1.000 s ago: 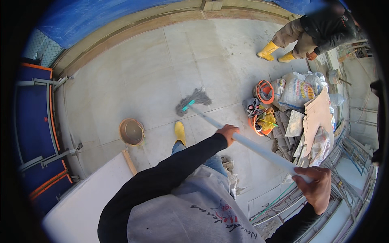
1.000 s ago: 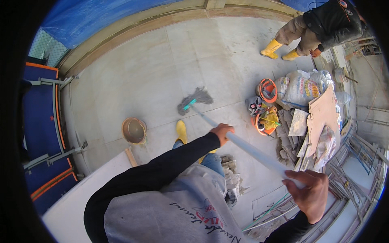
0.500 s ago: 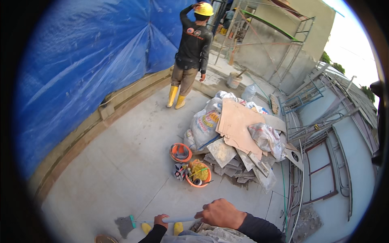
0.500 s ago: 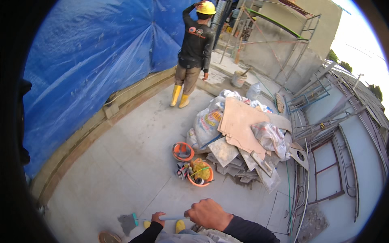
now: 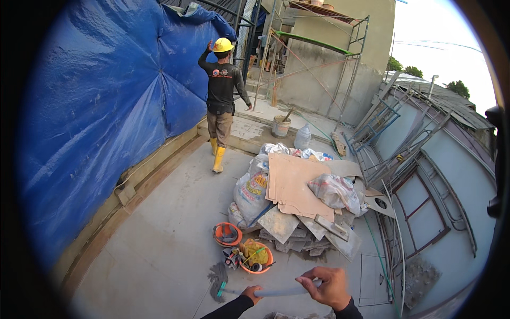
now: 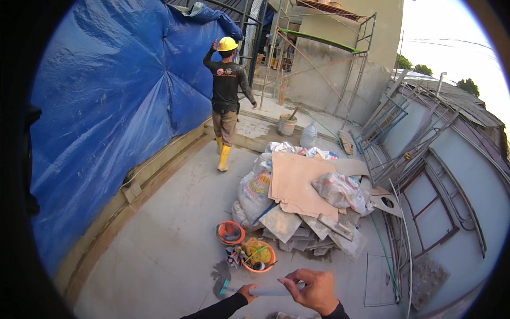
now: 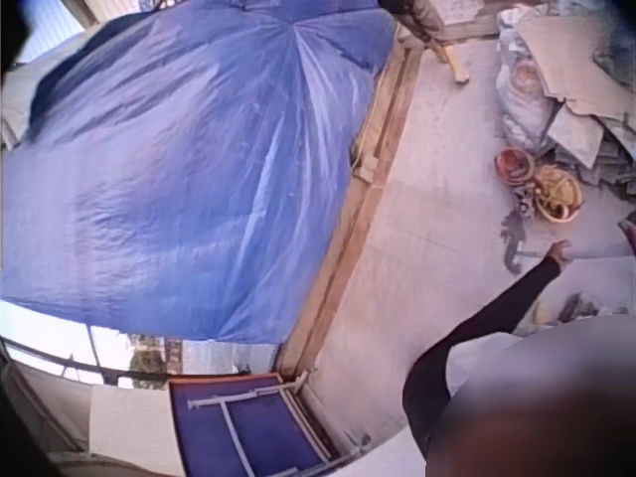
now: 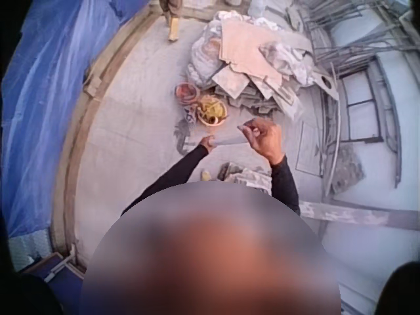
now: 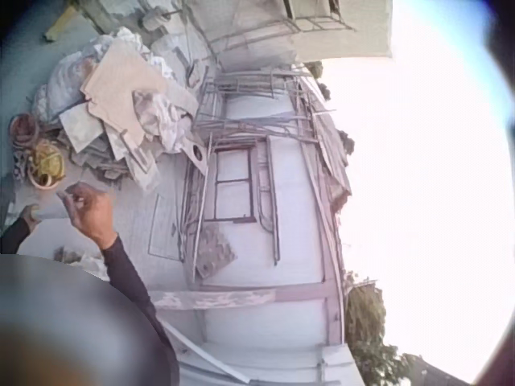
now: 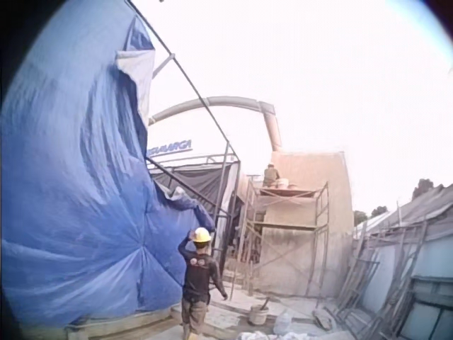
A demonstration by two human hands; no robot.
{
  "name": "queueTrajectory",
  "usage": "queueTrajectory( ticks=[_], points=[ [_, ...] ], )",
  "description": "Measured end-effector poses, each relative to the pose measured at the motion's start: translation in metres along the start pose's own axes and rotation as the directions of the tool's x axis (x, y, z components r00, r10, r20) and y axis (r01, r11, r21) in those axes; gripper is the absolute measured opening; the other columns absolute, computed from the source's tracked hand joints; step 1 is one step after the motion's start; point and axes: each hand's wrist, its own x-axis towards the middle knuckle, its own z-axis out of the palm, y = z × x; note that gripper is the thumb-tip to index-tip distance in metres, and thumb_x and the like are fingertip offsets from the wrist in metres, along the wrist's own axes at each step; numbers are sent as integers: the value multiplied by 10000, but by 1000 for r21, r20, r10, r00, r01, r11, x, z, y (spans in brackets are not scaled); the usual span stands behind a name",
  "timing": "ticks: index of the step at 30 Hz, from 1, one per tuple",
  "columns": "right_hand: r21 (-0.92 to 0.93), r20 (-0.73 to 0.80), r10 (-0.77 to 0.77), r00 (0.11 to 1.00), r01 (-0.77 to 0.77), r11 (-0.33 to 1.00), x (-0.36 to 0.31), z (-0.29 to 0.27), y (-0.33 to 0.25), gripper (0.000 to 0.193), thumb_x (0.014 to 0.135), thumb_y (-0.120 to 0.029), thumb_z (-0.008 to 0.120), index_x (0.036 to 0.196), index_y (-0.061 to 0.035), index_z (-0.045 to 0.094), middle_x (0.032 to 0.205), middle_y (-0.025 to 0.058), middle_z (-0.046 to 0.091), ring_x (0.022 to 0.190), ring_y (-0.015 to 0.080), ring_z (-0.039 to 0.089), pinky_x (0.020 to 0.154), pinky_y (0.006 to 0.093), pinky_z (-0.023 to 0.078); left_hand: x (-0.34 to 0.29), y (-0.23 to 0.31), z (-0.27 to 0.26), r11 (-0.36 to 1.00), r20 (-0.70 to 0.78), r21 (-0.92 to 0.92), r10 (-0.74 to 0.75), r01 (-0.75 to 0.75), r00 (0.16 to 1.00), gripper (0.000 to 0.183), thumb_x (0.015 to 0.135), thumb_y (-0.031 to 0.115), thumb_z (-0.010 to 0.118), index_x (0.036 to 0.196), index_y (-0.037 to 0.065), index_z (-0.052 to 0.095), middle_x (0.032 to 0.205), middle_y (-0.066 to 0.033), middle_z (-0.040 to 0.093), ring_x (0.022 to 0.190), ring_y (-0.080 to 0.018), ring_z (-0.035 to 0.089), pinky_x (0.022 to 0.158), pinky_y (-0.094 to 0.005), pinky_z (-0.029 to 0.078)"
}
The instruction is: The person mops a tiled floor in a construction area using a mop and bucket. They repeatedly dip the mop into the bucket, wring it, and mop different sections of the floor around stacked materials and a blue tarp.
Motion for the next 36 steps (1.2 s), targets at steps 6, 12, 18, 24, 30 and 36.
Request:
queueTrajectory(
  ticks=[6,12,18,24,30,36],
  points=[
    [958,134,232,963,-186,220,-27,70,-30,376,926,-221,695,617,-41,579,613,126,648,608,288,665,591,342,503,-102,-33,-55,961,132,148,-251,232,959,294,784,252,790,1008,107,667,872,-141,720,878,-336,713,759,-410,550],
    [946,-19,439,898,-126,300,-85,56,-51,424,906,-141,579,521,4,474,484,101,489,440,205,466,491,329,400,-94,18,-38,993,226,119,-15,-12,974,194,784,80,658,961,159,655,939,-98,695,965,-348,631,896,-421,469],
    [766,-328,551,767,-126,631,-121,29,-75,388,808,-142,626,499,-30,420,475,74,480,459,209,522,513,326,415,-14,71,37,948,469,-58,303,-314,830,214,791,77,670,985,168,672,967,-91,674,999,-326,614,929,-423,459],
    [499,-626,469,622,-142,855,-149,26,-37,368,868,-131,608,552,-21,453,506,83,507,452,210,527,546,351,461,59,108,150,911,639,97,251,-400,727,165,856,237,747,1011,206,699,922,-88,626,1009,-336,607,885,-459,510],
    [566,-761,598,251,-191,802,-177,20,-17,392,898,-110,561,539,-30,426,471,84,488,431,215,524,503,341,447,69,124,183,829,783,135,246,-543,571,203,830,321,786,871,171,655,937,-69,635,1024,-321,613,856,-470,516],
    [738,-641,762,93,-196,645,-181,-11,-56,429,877,-116,582,498,-42,393,452,88,489,419,224,530,496,369,453,11,125,110,831,827,56,272,-554,492,304,868,381,769,782,126,628,846,-79,638,924,-331,600,817,-452,506]
  ],
)
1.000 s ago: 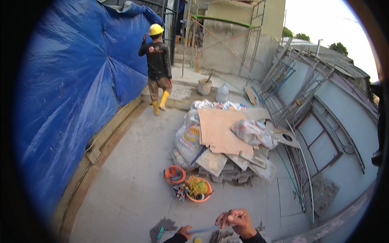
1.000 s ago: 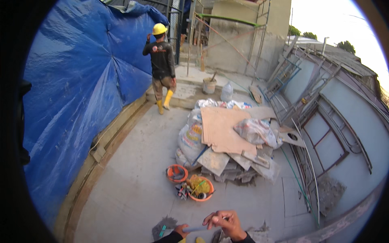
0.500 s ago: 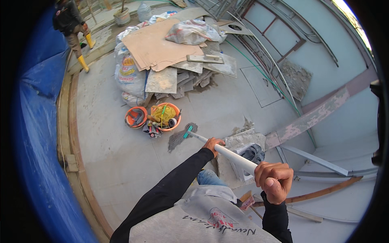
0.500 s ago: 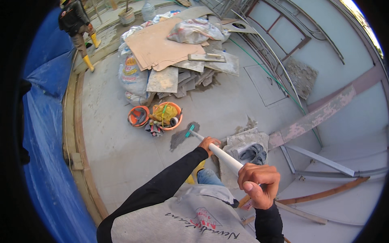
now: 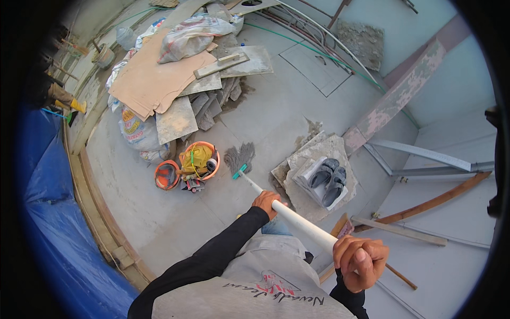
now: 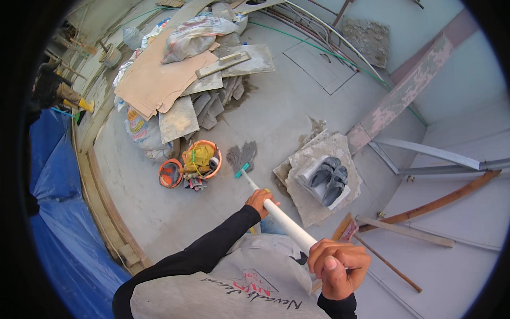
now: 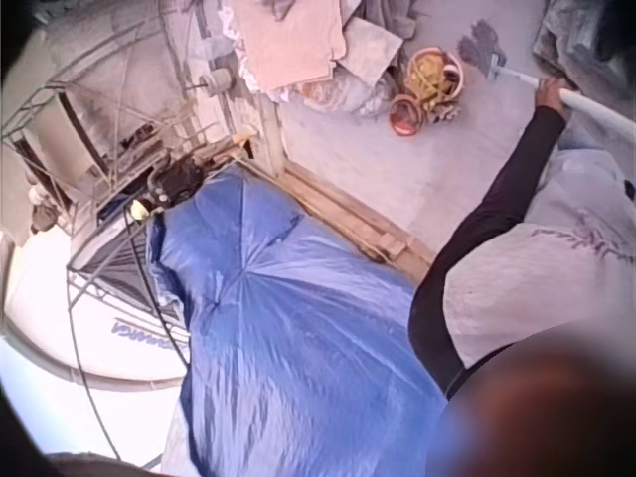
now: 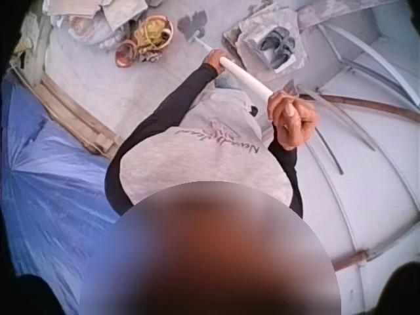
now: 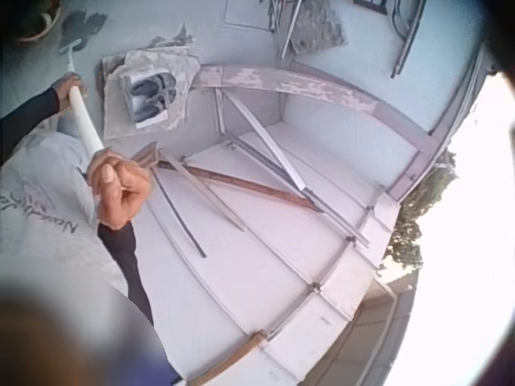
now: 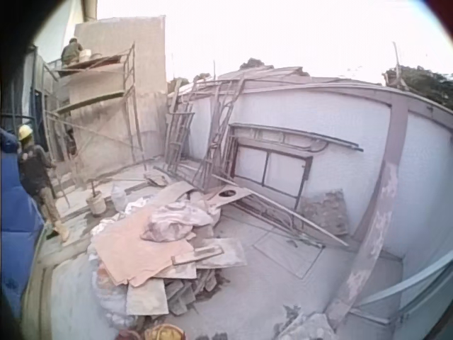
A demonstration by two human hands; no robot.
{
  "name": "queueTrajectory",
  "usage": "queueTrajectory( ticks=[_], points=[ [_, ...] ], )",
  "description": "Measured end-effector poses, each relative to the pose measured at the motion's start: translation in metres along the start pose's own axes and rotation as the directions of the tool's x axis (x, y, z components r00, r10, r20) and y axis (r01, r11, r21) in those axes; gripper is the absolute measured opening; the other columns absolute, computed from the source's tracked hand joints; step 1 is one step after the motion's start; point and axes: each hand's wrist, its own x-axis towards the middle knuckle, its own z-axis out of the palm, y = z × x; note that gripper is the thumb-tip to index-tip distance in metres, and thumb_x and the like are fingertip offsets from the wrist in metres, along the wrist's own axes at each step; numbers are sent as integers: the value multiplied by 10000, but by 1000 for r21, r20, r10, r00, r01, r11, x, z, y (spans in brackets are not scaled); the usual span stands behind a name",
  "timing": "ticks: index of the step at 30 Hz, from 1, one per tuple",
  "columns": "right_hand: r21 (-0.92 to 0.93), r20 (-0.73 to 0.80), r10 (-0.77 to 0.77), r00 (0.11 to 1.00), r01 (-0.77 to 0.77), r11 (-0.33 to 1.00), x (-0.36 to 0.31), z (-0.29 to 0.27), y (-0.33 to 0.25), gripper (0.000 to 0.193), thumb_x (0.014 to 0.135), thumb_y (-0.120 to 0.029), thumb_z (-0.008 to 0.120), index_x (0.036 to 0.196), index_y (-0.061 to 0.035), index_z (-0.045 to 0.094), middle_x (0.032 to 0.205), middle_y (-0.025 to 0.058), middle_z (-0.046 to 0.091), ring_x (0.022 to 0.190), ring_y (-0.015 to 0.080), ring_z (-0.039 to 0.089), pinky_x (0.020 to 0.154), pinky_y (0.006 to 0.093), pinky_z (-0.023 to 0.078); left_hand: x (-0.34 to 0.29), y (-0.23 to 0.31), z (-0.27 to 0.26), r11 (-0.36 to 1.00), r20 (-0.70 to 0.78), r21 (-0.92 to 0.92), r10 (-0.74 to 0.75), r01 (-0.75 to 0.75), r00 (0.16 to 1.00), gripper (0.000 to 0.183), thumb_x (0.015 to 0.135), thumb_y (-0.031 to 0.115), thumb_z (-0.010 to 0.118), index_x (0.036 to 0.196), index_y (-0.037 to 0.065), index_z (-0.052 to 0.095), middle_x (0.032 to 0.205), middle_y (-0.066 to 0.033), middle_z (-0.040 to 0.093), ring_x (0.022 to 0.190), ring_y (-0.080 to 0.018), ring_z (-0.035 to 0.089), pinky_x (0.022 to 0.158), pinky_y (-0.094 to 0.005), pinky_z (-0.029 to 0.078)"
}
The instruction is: The person mops a tiled floor in a construction area using a mop and bucket. They repeatedly dip the mop into the bucket, wring it, and mop different sections of the floor around stacked materials and a blue tarp.
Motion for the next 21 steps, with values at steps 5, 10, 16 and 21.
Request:
queueTrajectory(
  ticks=[5,10,16,21],
  points=[
    [101,74,85,994,-92,991,-21,9,-4,390,834,-118,644,522,-22,430,480,96,509,417,237,521,509,384,457,-59,3,-33,990,326,136,-15,-31,945,379,896,480,708,760,133,641,857,-52,644,930,-284,604,906,-460,457],
    [125,7,-169,986,167,978,-79,19,-1,377,851,-153,646,547,-30,462,481,87,508,408,227,519,483,364,451,-65,0,-24,949,406,220,123,-227,905,363,938,491,642,803,153,659,901,-25,650,1038,-247,576,1068,-535,316],
    [-170,-337,-286,897,241,955,-218,93,4,425,899,-162,562,512,-70,410,421,62,449,349,201,462,447,347,435,-111,-14,-8,920,451,106,294,-377,843,343,930,465,655,804,146,648,890,-37,632,1000,-272,573,946,-469,406],
    [-341,-580,-302,757,110,933,-318,156,-14,445,905,-170,571,505,-67,408,424,53,459,350,181,458,446,337,433,-195,-5,12,842,655,-26,421,-538,627,361,935,486,635,813,146,643,882,-43,614,994,-280,570,868,-466,452]
  ],
)
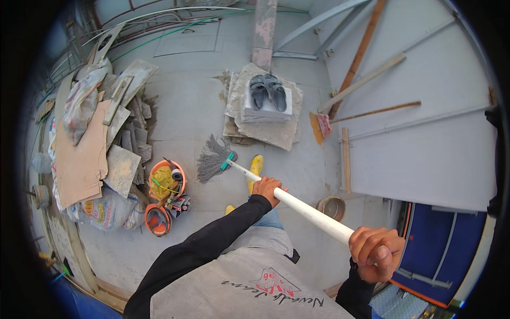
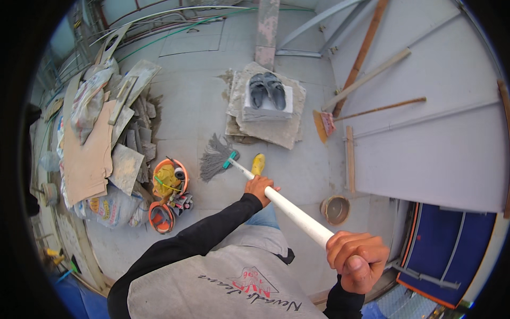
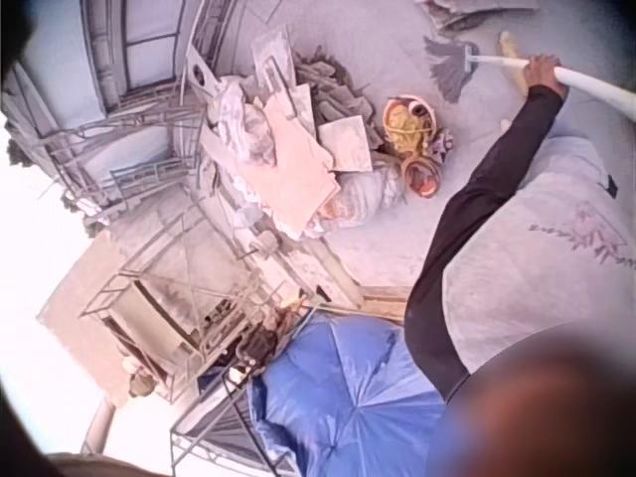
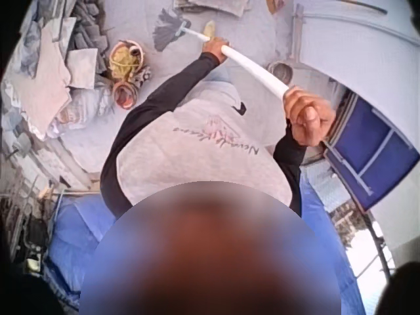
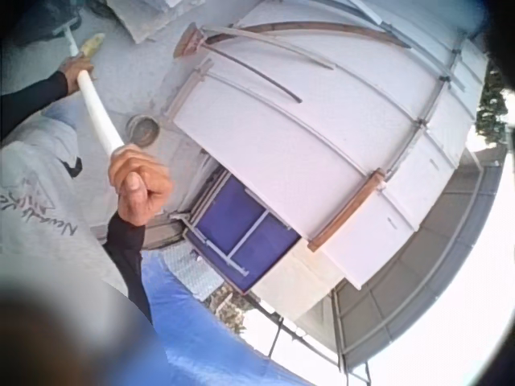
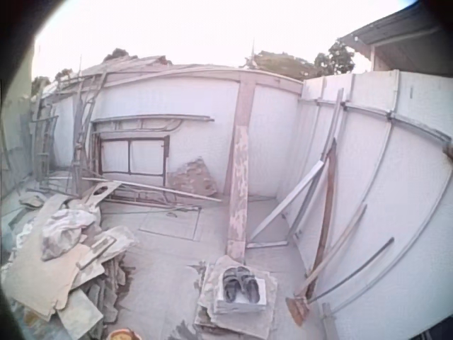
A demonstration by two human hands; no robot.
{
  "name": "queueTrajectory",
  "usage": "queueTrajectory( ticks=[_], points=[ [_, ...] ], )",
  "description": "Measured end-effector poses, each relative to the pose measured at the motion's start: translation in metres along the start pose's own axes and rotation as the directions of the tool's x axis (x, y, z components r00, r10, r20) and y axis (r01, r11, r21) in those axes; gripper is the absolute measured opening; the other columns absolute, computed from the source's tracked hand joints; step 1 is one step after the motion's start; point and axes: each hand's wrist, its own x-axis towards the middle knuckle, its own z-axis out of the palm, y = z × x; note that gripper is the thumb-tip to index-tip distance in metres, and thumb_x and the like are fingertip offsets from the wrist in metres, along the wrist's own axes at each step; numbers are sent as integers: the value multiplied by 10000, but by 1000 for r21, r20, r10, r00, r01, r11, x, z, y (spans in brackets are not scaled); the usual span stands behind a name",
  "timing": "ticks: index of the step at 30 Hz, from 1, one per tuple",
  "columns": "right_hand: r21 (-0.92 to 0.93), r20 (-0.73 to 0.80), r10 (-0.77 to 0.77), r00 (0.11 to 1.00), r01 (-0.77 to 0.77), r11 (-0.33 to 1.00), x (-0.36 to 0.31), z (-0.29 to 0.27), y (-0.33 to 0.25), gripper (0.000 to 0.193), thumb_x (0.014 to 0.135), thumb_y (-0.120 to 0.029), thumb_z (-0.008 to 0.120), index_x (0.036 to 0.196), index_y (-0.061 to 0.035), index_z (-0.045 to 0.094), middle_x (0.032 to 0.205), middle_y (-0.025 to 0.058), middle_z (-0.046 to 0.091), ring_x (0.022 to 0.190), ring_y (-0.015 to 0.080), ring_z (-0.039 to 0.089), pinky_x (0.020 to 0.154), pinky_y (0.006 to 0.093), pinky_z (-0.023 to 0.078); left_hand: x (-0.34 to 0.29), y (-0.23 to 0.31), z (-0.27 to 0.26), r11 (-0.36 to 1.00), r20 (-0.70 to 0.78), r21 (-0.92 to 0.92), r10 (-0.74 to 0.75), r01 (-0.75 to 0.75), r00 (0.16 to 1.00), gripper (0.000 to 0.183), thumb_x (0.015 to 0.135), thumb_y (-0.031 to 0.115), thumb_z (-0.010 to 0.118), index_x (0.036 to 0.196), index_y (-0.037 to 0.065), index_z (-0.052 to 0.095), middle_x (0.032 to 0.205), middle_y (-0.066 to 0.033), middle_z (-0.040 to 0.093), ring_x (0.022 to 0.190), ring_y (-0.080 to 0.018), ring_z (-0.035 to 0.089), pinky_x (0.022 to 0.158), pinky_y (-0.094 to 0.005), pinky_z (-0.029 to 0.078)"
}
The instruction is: The person mops a tiled floor in a construction area using a mop and bucket. They repeatedly dip the mop into the bucket, wring it, and mop different sections of the floor around stacked materials and a blue tarp.
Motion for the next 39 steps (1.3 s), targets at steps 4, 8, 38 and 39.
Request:
queueTrajectory(
  ticks=[4,8,38,39],
  points=[
    [-183,-160,-64,985,34,983,-60,-20,-28,438,897,-152,590,511,-63,404,433,41,456,361,173,472,457,324,434,2,63,71,974,147,0,226,-228,963,378,944,521,606,850,157,643,927,-37,619,1012,-271,575,880,-463,454],
    [-415,-191,-103,976,15,910,-109,-43,-12,392,882,-84,566,530,-63,394,471,36,475,415,174,508,524,328,457,35,118,151,962,253,-92,273,-258,928,381,932,563,602,941,188,661,1044,-35,644,1150,-271,563,1026,-611,362],
    [52,-523,-81,849,127,991,-286,-303,-36,306,905,-93,556,635,-61,415,468,62,459,381,170,419,462,338,391,-119,210,280,961,74,-196,215,-197,974,304,869,291,771,809,78,563,832,-140,549,856,-383,519,768,-482,427],
    [11,-501,-136,855,164,986,-291,-311,-44,278,886,-93,569,643,-58,438,467,49,470,378,170,438,452,337,395,-105,226,296,933,42,-264,264,-244,964,308,860,283,780,804,76,559,835,-139,547,857,-384,516,773,-478,429]
  ],
)
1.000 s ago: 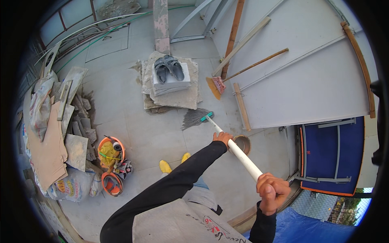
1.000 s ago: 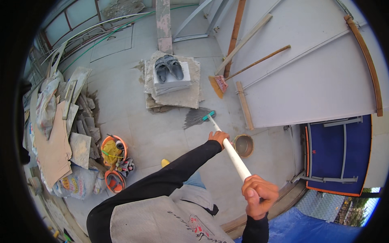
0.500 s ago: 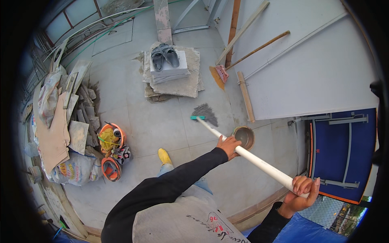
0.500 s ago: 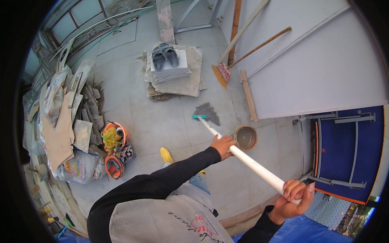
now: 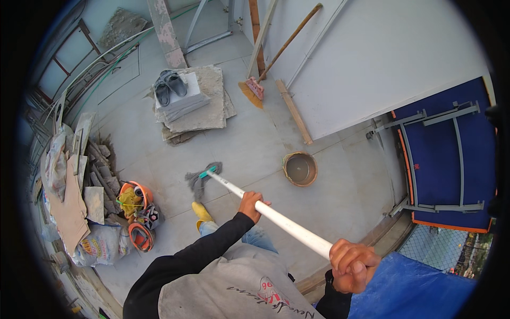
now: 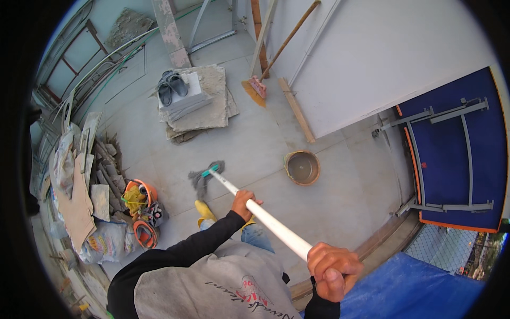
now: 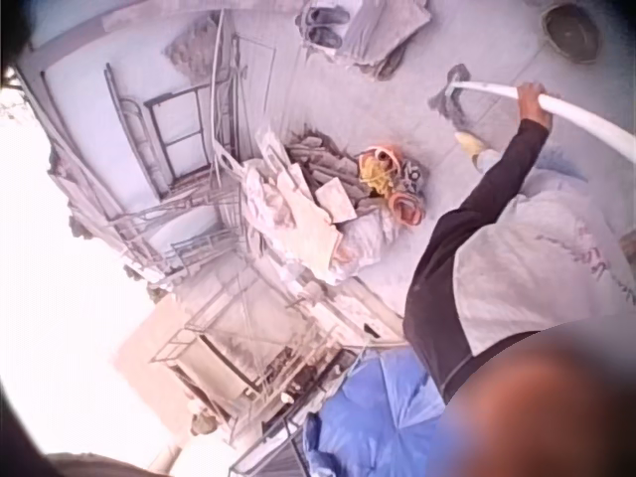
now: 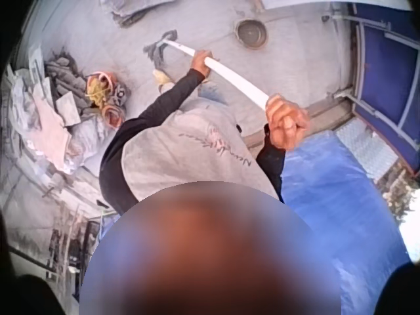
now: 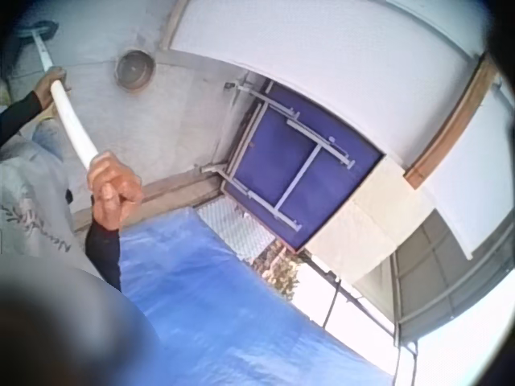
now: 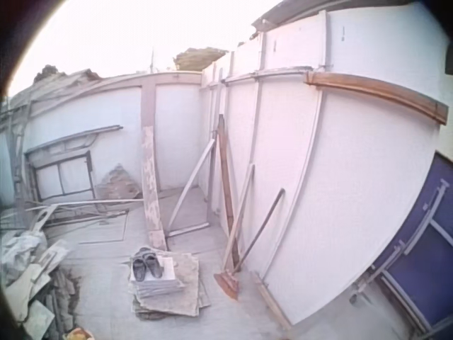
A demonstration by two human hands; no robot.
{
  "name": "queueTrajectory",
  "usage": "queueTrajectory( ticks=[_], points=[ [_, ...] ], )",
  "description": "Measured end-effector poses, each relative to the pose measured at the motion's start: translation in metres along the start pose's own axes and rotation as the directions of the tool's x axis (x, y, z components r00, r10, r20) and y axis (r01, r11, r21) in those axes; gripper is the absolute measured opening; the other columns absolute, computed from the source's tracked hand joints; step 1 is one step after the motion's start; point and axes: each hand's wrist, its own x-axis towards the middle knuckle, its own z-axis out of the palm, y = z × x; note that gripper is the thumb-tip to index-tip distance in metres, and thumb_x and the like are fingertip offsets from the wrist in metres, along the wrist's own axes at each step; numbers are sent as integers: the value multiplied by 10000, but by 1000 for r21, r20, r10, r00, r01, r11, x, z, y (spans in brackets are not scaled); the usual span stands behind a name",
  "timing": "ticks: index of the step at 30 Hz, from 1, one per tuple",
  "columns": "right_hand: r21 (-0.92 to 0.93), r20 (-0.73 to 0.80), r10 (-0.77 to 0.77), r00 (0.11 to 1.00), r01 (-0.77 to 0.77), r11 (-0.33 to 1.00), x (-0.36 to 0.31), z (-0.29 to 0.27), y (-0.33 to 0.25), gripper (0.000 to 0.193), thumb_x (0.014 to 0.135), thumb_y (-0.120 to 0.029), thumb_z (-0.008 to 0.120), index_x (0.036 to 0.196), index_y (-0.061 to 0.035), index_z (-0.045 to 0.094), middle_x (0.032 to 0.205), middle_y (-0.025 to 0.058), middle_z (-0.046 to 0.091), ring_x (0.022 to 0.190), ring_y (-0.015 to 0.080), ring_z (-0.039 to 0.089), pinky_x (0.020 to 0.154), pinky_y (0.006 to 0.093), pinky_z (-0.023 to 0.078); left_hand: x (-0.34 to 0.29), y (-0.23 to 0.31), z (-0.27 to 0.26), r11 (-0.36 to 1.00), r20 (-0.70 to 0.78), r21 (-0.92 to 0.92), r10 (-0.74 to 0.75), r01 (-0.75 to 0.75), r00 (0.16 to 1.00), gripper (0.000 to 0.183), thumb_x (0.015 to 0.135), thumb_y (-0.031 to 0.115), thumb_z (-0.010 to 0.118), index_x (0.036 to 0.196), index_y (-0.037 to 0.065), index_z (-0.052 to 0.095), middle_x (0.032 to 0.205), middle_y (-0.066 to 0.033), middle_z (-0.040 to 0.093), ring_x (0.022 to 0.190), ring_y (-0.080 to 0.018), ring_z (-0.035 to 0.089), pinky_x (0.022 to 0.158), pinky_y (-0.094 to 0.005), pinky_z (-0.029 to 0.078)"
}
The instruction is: The person mops a tiled floor in a construction area using a mop and bucket. They repeatedly dip the mop into the bucket, wring it, and mop different sections of the floor around stacked materials and a blue tarp.
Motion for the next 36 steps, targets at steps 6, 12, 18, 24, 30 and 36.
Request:
queueTrajectory(
  ticks=[6,12,18,24,30,36],
  points=[
    [-306,-9,-274,962,258,917,7,-35,25,268,884,-76,580,662,-54,432,498,43,477,413,171,454,482,329,422,150,28,102,1000,206,-5,29,-28,978,344,843,406,770,905,109,610,1099,-132,603,1121,-377,551,906,-560,452],
    [-598,-122,-311,943,181,781,-2,-31,84,297,957,-29,500,681,-62,396,521,44,456,464,159,456,523,326,427,202,38,135,975,396,221,-112,24,911,253,880,366,718,1085,242,636,1401,-30,536,1427,-346,399,1107,-685,306],
    [-527,-390,-292,873,47,848,17,-32,-2,331,1002,-75,465,689,-95,362,480,25,376,414,125,398,473,295,392,147,77,104,963,534,199,50,-183,844,437,884,480,671,1165,145,658,1249,-139,628,1299,-315,537,1096,-677,316],
    [-367,-482,-123,867,-73,927,46,-18,-42,330,1011,-127,467,701,-106,355,482,22,345,397,126,390,426,281,371,45,77,38,984,516,61,115,-170,849,244,827,321,685,854,87,622,871,-156,660,891,-401,651,773,-513,528],
    [-78,4,72,997,-71,994,45,36,9,355,1048,-346,518,890,-27,514,716,112,602,669,201,606,667,343,515,-25,17,-56,985,360,170,-88,27,929,238,811,311,735,856,89,662,888,-134,704,895,-375,671,789,-482,534],
    [-53,-294,256,921,-282,958,51,5,128,406,1029,-376,573,1227,-22,588,1059,103,693,953,187,647,889,347,505,21,-66,-134,948,-417,-98,-314,302,853,336,919,264,753,760,19,587,629,-48,600,566,-141,569,562,-337,470]
  ],
)
